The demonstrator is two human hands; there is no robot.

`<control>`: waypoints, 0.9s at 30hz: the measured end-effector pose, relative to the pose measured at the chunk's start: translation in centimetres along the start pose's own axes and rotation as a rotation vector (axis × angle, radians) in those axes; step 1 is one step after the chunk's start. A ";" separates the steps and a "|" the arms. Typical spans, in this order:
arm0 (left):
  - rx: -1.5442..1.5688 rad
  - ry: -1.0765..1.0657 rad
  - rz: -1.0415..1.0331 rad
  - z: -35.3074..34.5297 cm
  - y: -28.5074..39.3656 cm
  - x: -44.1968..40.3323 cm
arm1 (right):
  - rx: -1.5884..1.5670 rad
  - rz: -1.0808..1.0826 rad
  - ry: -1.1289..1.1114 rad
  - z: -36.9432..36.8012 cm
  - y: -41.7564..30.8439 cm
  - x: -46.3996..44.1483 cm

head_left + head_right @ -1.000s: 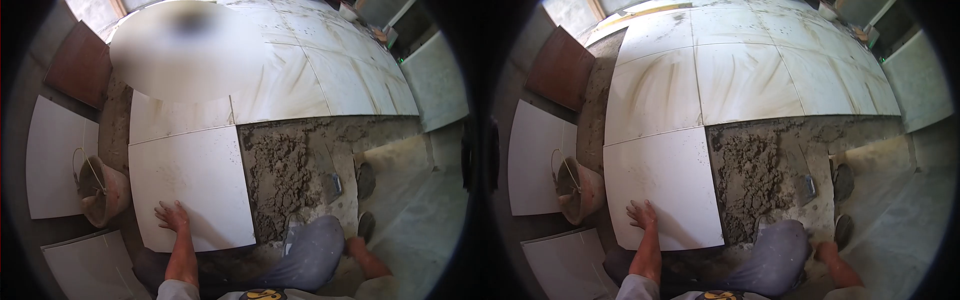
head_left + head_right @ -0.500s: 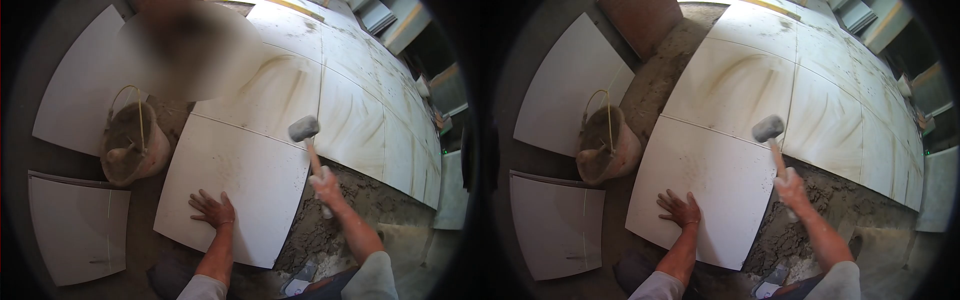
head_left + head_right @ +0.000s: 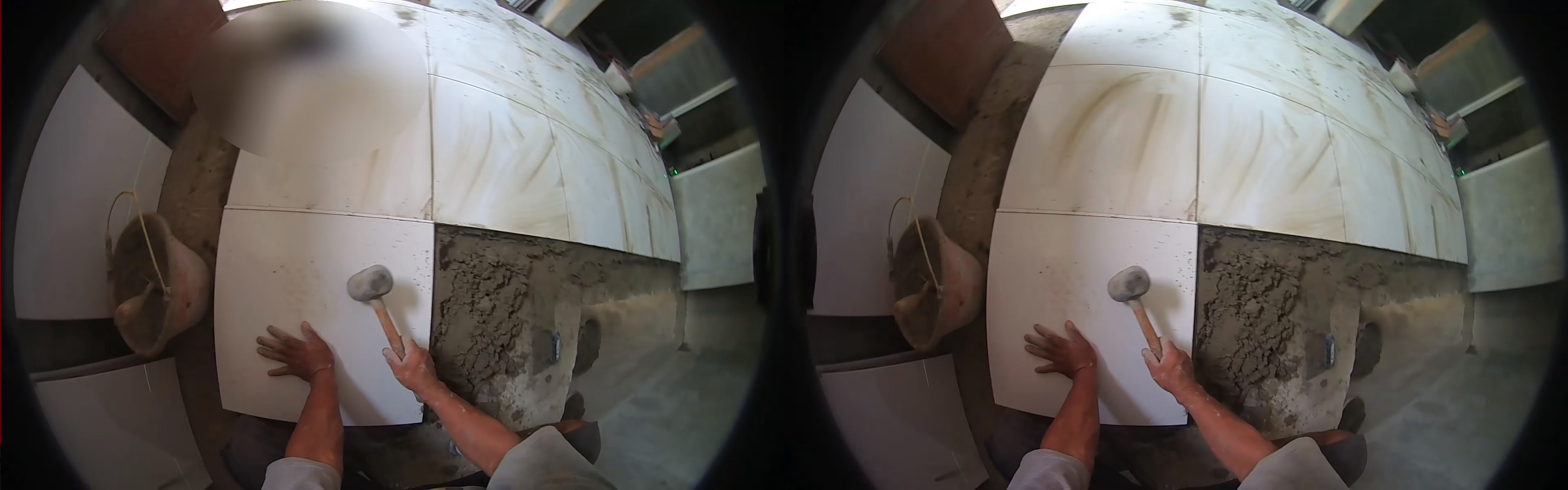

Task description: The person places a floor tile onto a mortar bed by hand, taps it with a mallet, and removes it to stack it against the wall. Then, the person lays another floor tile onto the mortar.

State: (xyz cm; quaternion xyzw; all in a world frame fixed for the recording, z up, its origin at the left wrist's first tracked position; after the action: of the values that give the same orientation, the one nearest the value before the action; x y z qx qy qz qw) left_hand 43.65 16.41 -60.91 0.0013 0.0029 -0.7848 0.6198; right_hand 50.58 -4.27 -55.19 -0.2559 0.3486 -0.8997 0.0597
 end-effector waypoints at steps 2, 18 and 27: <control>-0.007 0.017 -0.007 -0.3 -0.1 -0.1 | 0.038 0.044 -0.058 -0.5 0.6 0.3; 0.101 -0.056 -0.313 1.2 1.3 -5.8 | 0.056 -0.111 -0.144 -2.7 0.9 0.7; 0.179 -0.121 -0.292 1.8 1.4 -7.1 | 0.090 -0.111 -0.111 -4.3 2.5 0.0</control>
State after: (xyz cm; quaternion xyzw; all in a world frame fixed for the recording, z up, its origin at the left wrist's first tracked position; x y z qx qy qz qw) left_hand 46.64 22.98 -59.04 0.0088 -0.1042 -0.8623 0.4955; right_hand 48.20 -3.58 -59.52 -0.3215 0.2893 -0.9007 0.0407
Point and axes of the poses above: each hand's wrist, its own x-axis away from the middle knuckle, its own z-axis out of the back of the hand, y = z × x, the point moved 4 cm from there along -x, towards the middle knuckle, and after that the axes turned 5 degrees about z, right-handed, at the moved point
